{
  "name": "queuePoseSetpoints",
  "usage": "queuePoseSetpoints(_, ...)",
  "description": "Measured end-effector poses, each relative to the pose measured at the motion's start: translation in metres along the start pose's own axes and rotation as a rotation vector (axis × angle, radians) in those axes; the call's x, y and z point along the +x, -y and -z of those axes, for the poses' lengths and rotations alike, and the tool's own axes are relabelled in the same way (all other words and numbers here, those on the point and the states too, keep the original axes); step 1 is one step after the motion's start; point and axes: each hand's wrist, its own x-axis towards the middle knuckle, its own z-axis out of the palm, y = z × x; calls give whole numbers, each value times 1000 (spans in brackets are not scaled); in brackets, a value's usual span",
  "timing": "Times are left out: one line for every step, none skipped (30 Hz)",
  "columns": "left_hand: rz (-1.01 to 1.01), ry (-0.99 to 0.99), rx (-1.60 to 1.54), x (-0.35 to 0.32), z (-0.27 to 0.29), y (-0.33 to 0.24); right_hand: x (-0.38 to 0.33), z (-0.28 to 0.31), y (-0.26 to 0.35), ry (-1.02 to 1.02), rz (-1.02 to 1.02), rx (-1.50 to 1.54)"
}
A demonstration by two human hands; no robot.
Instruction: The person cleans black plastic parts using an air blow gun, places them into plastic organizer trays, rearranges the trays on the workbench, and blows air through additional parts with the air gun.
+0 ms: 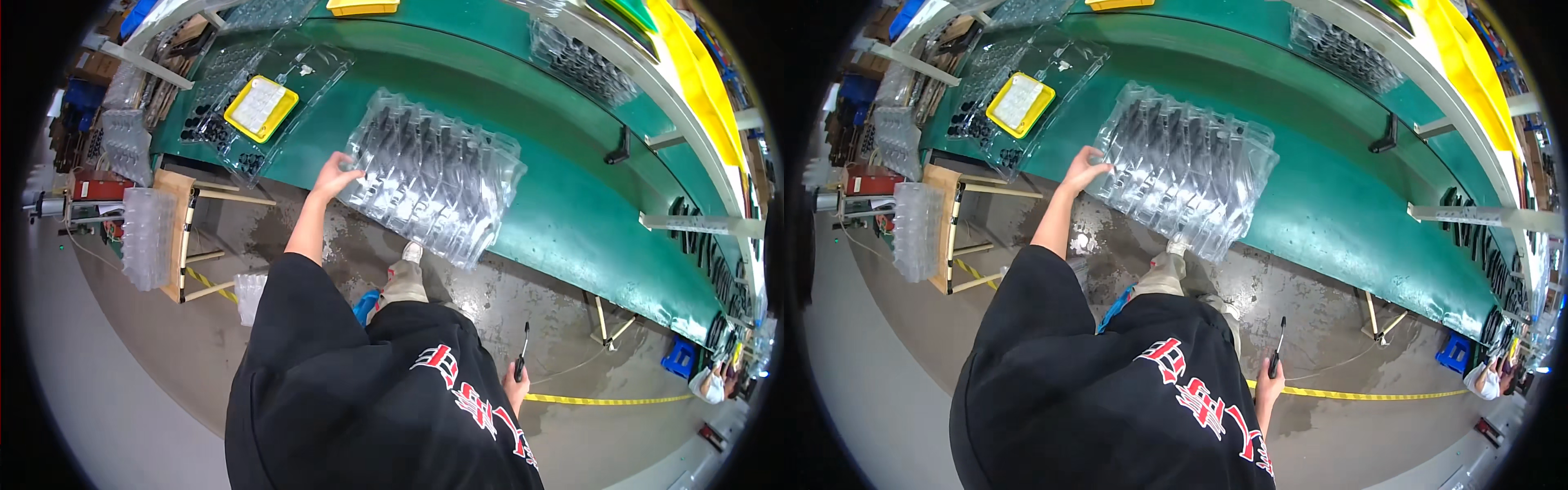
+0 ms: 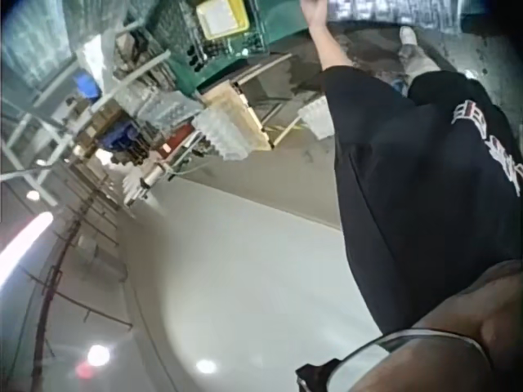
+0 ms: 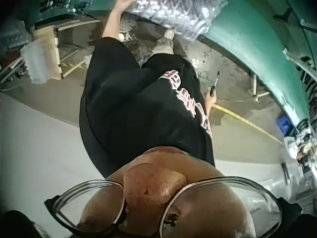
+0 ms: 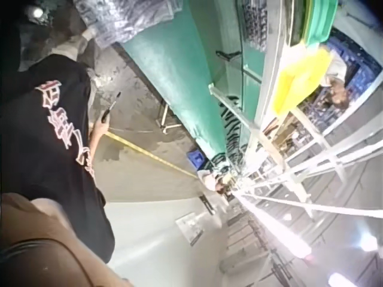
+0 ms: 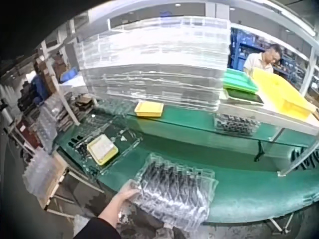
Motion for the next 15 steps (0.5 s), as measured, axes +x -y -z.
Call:
queuePoseSetpoints(30, 81, 11, 4, 1, 1, -8, -2, 8, 7, -69, -8)
queuePoseSetpoints(37, 95, 10, 10, 1, 1, -15, -5, 13, 1, -81, -16)
queuePoseSetpoints(1, 110, -38, 14, 1, 3, -22, -7, 18, -5, -95, -22)
queuePoseSetpoints(-35, 124, -87, 18, 0, 4, -27, -9, 21, -11, -108, -28)
queuePoseSetpoints(-72, 137, -137, 21, 0, 5, -32, -10, 24, -17, -119, -33)
queuePoseSetpoints(-110, 147, -188, 23, -1, 4, -36, -11, 26, -23, -128, -38)
queuePoseSetpoints(-109, 153, -194, 23, -5, 0, -37, -10, 24, -30, -130, -43)
queuePoseSetpoints(-94, 172, -184, 22, -9, -6, -35, -11, 17, -31, -131, -49)
queuePoseSetpoints(-81, 193, -172, 21, -13, -13, -34, -14, 11, -33, -133, -53)
queuePoseSetpoints(-69, 213, -161, 20, -18, -19, -32, -17, 5, -35, -134, -56)
queuePoseSetpoints(-58, 233, -150, 20, -22, -23, -30, -18, -2, -37, -134, -60)
queuePoseSetpoints(-92, 246, -158, 29, -31, -3, -27, -22, -2, -30, -126, -58)
queuePoseSetpoints(-126, 259, -165, 38, -40, 16, -23, -27, -1, -22, -110, -47)
queuePoseSetpoints(-131, 273, -168, 39, -51, 11, -24, -30, -3, -33, -108, -36)
queuePoseSetpoints(-139, 331, -145, 34, -63, -1, -24, -30, -4, -41, -102, -25)
